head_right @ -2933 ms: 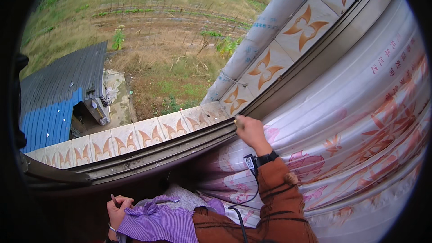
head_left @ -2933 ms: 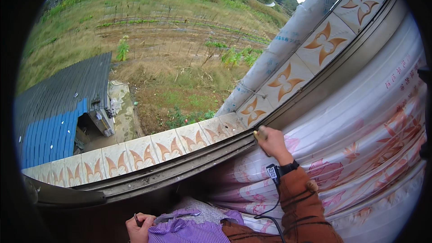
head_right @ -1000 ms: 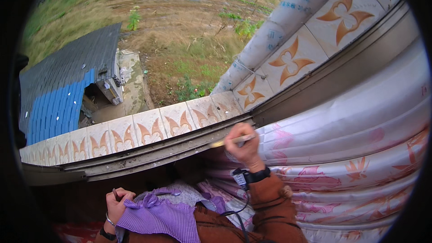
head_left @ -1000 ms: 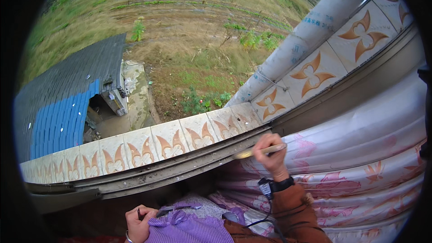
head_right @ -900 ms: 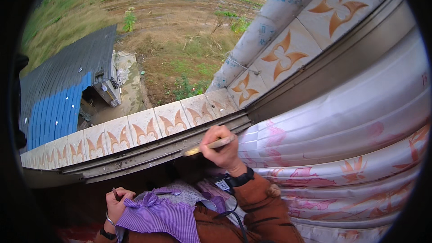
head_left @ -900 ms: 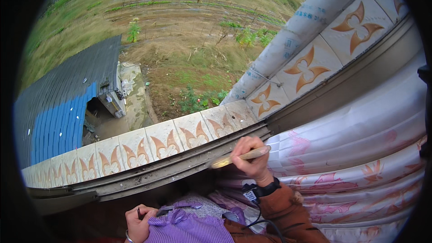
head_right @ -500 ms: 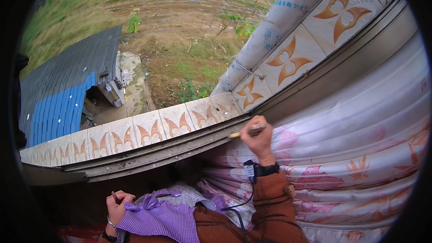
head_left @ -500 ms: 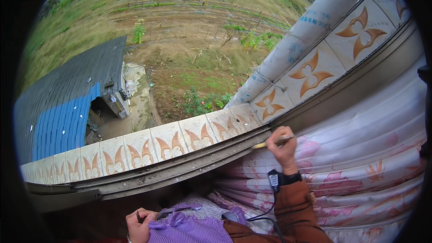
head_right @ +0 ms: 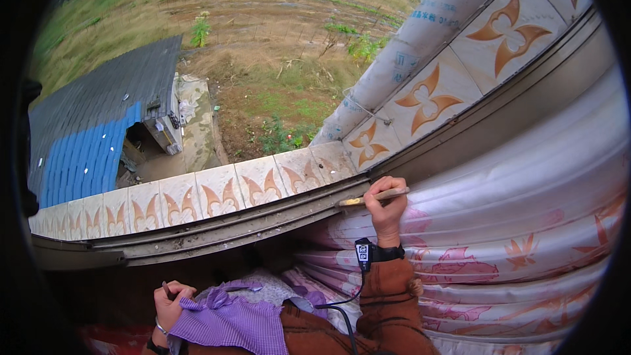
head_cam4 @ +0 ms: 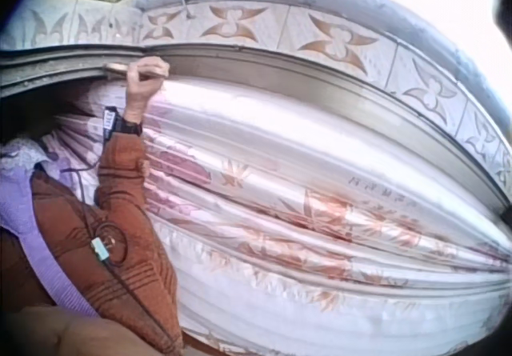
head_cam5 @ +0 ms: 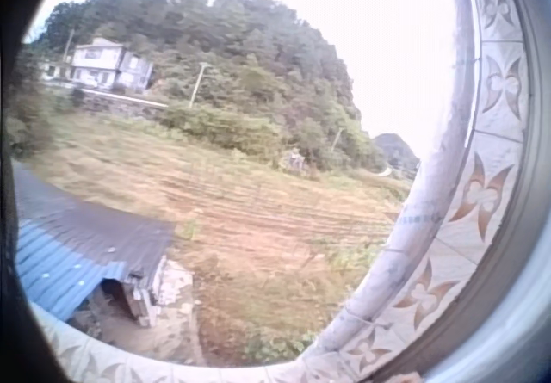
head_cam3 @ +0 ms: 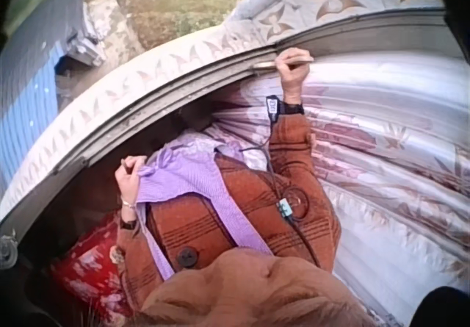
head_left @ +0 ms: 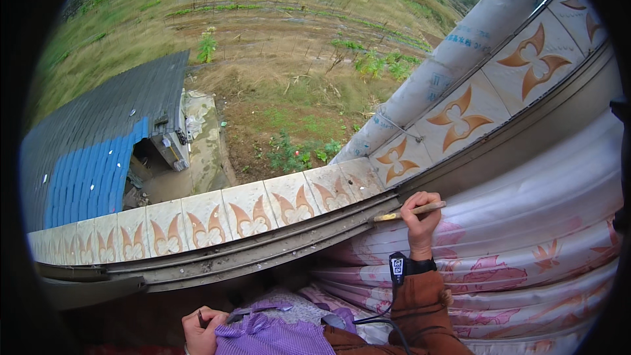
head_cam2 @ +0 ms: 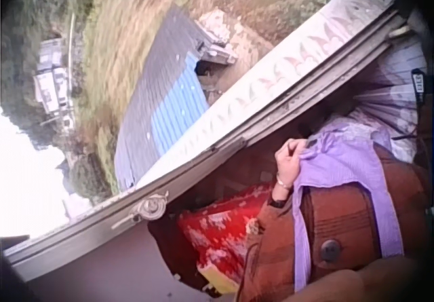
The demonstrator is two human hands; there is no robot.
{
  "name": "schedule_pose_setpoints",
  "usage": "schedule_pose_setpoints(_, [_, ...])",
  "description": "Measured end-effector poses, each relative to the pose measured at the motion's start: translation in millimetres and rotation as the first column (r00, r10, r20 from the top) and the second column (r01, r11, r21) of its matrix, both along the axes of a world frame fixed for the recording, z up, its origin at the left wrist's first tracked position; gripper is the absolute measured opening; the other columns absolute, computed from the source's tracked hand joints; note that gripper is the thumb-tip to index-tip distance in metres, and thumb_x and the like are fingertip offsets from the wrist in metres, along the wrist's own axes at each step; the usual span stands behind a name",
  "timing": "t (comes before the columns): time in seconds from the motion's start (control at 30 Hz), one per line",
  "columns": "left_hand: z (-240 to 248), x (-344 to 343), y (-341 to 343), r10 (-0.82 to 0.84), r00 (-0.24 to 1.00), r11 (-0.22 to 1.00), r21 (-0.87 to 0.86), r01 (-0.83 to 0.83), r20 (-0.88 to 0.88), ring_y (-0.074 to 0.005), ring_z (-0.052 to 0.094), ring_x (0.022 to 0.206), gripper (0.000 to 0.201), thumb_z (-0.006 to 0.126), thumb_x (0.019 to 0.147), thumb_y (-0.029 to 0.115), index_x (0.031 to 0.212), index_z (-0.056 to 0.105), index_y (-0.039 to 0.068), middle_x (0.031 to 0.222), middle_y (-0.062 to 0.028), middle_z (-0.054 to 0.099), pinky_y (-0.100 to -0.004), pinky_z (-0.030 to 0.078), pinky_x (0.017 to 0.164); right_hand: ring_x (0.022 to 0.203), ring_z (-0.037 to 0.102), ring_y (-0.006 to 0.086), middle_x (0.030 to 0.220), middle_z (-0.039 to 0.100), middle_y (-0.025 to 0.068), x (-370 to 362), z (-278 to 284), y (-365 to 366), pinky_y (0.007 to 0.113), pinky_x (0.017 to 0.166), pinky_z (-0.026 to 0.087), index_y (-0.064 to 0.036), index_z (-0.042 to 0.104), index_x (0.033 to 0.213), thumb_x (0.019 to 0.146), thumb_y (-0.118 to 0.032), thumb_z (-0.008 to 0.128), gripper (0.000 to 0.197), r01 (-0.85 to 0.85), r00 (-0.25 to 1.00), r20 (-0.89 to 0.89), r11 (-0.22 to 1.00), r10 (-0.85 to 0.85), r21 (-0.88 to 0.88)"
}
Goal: The person cleans a tiled window sill using a brush and a scraper. They first brush the surface to remove loose debris, then use a metal scraper to remove stuck-on material from the sill and track.
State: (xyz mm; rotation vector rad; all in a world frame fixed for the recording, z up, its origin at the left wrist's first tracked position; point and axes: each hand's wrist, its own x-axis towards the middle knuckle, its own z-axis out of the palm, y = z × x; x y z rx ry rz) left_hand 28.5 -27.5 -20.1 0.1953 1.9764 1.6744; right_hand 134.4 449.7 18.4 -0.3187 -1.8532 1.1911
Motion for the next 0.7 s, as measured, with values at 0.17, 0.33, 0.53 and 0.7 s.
schedule_pose_setpoints(0.17, [-1, -2, 1, -0.029, 1.000, 0.999, -0.015, 0.030, 0.011, -0.0129, 0.062, 0.061, 0.010, 0.066, 0.085, 0.001, 0.081, 0.073, -0.006, 0.071, -0.0085, 0.066, -0.0261, 0.048, 0.058, 0.063, 0.052, 0.0161, 0.074, 0.055, 0.0074, -14, -10, -42, 0.030, 0.060, 0.045, -0.0074, 0.044, 0.092, 0.072, 0.007, 0.067, 0.034, -0.127, 0.992, 0.020, 0.990, 0.126, 0.057])
schedule_pose_setpoints(0.33, [-5, -7, 12, -0.111, 0.993, 0.993, -0.033, 0.110, -0.035, -0.0134, 0.062, 0.061, 0.010, 0.067, 0.085, 0.002, 0.081, 0.073, -0.006, 0.070, -0.0084, 0.066, -0.0262, 0.047, 0.058, 0.066, 0.057, 0.0190, 0.077, 0.056, 0.0059, -50, 0, -116, 0.032, 0.062, 0.047, -0.0088, 0.045, 0.096, 0.071, 0.011, 0.069, 0.039, -0.399, 0.906, -0.174, 0.916, 0.386, -0.044])
schedule_pose_setpoints(0.53, [-4, -8, 14, -0.119, 0.991, 0.993, -0.015, 0.118, -0.065, -0.0139, 0.063, 0.062, 0.010, 0.067, 0.084, 0.002, 0.081, 0.073, -0.006, 0.069, -0.0081, 0.066, -0.0261, 0.048, 0.058, 0.082, 0.059, 0.0198, 0.086, 0.061, 0.0076, -39, 38, -49, 0.037, 0.080, 0.051, -0.0085, 0.048, 0.094, 0.077, 0.008, 0.070, 0.033, -0.190, 0.975, -0.116, 0.982, 0.187, -0.016])
schedule_pose_setpoints(0.7, [-2, -5, 12, -0.073, 0.997, 0.997, -0.025, 0.072, -0.028, -0.0139, 0.064, 0.062, 0.010, 0.067, 0.085, 0.002, 0.081, 0.073, -0.005, 0.069, -0.0086, 0.065, -0.0259, 0.048, 0.057, 0.081, 0.062, 0.0161, 0.092, 0.064, 0.0075, -27, 28, -29, 0.029, 0.074, 0.051, -0.0030, 0.057, 0.096, 0.084, 0.000, 0.076, 0.023, 0.225, 0.968, 0.085, 0.965, -0.237, 0.136])
